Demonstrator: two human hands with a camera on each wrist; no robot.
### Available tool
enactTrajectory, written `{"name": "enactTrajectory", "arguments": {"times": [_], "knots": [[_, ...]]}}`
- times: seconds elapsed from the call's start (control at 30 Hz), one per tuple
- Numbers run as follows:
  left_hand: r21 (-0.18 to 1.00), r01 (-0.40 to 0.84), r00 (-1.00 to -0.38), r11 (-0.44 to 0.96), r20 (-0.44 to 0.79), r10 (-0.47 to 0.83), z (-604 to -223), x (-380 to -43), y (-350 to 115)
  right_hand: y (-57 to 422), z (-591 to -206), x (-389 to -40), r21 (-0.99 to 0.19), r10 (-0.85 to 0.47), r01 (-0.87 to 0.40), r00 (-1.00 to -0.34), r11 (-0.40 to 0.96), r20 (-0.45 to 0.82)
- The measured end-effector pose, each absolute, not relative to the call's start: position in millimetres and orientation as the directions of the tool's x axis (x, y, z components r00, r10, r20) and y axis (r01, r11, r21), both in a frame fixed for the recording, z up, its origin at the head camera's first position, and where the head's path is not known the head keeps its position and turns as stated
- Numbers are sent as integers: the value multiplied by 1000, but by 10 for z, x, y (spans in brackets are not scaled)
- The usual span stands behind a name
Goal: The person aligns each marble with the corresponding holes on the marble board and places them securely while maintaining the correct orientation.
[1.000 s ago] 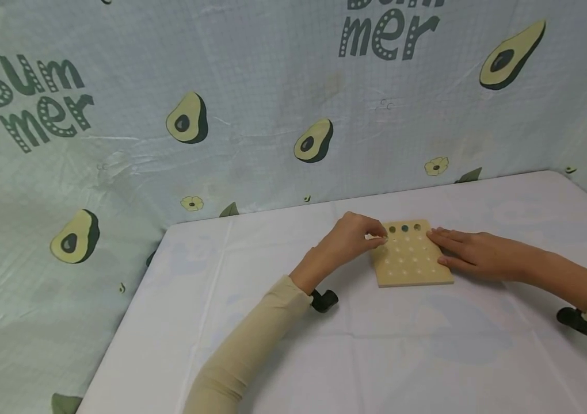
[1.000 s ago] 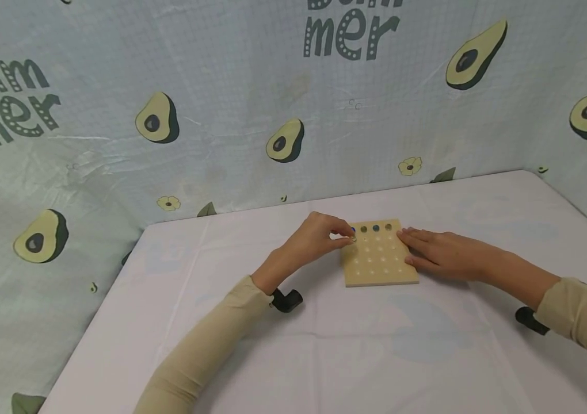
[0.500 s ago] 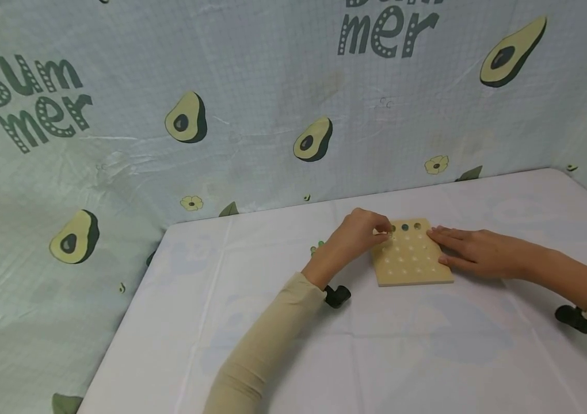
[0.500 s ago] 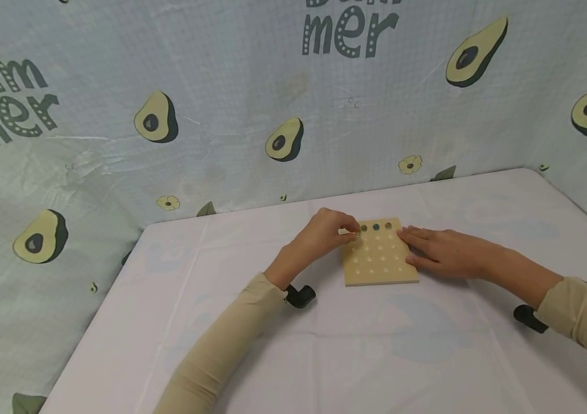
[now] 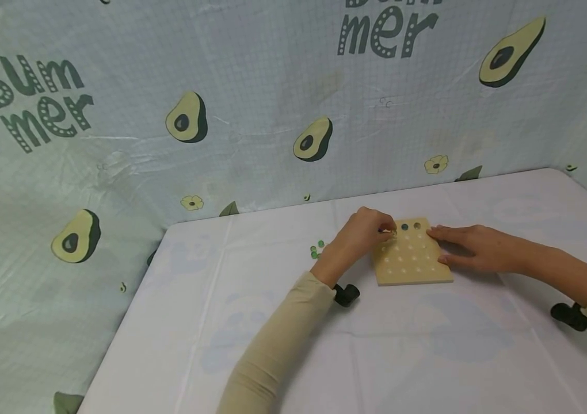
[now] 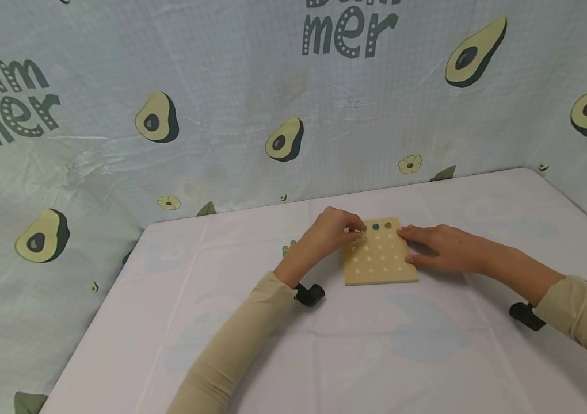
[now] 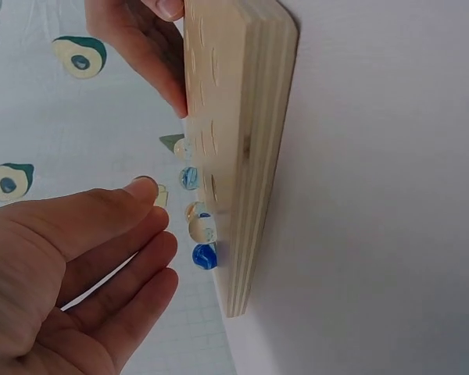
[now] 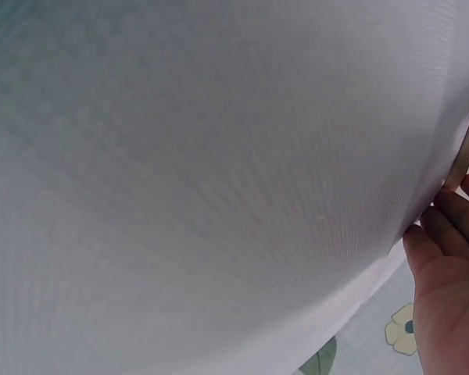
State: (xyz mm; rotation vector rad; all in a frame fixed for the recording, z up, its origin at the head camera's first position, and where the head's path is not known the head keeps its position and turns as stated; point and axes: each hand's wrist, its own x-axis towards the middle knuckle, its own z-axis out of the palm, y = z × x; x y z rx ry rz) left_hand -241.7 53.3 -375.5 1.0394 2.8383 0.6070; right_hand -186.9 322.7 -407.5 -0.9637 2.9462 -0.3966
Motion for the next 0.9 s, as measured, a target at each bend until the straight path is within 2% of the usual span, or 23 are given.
{"name": "enactTrajectory", "arguments": {"times": [0.47,0.9], "knots": [[306,580,-803,755,57,593,-3778,-2438,682,3252,-4068,-1835,-254,-559,-557,-826,791,71],[286,568,-812,771,42,583,-3790,-2433,694,3271,-4108,-1863,-254,-564,-564,-822,785,80]]}}
